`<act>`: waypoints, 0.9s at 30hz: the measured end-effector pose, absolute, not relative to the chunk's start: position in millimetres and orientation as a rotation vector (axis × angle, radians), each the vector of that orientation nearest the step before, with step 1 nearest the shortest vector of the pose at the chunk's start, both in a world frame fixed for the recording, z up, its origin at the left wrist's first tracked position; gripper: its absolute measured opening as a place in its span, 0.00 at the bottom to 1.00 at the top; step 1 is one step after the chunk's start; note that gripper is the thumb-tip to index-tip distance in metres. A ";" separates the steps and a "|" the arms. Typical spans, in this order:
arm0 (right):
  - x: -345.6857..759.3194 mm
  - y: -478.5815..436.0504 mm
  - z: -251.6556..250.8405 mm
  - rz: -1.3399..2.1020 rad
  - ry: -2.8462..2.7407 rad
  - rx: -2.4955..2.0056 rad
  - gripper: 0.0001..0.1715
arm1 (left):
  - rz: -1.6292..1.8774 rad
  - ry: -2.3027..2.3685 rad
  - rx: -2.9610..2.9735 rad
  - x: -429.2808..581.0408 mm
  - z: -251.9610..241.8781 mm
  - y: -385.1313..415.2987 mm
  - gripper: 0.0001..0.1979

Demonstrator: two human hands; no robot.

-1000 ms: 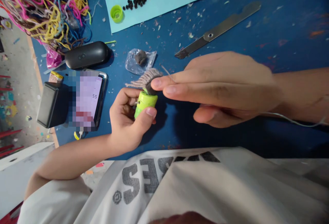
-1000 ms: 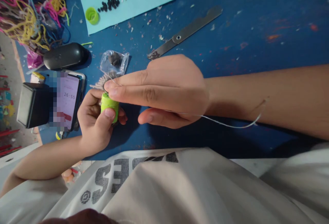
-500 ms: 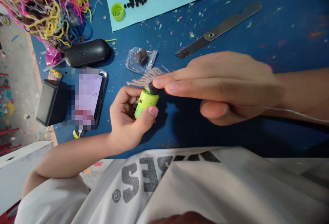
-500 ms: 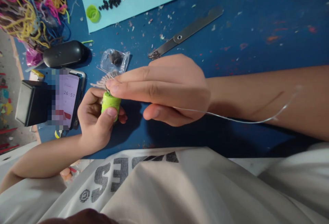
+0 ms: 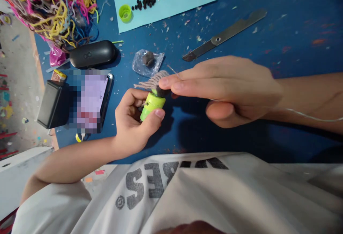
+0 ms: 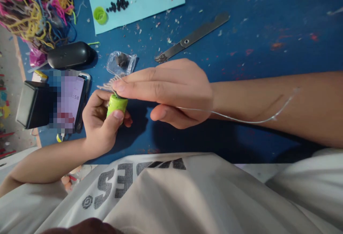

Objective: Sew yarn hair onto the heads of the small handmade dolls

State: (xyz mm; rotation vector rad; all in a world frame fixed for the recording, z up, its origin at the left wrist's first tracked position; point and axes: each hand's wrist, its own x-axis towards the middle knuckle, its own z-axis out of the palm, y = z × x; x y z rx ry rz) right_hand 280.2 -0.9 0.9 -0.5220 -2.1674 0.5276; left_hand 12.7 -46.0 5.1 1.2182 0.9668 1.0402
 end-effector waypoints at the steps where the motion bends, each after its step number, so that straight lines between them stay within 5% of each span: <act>1: 279.3 -0.4 1.2 0.448 -2.149 -0.449 0.34 | 1.041 0.959 1.220 12.3 4.8 -46.0 0.29; 27: 281.8 4.4 1.0 0.311 -2.257 -0.328 0.35 | 0.967 0.966 1.126 14.8 13.0 -43.9 0.29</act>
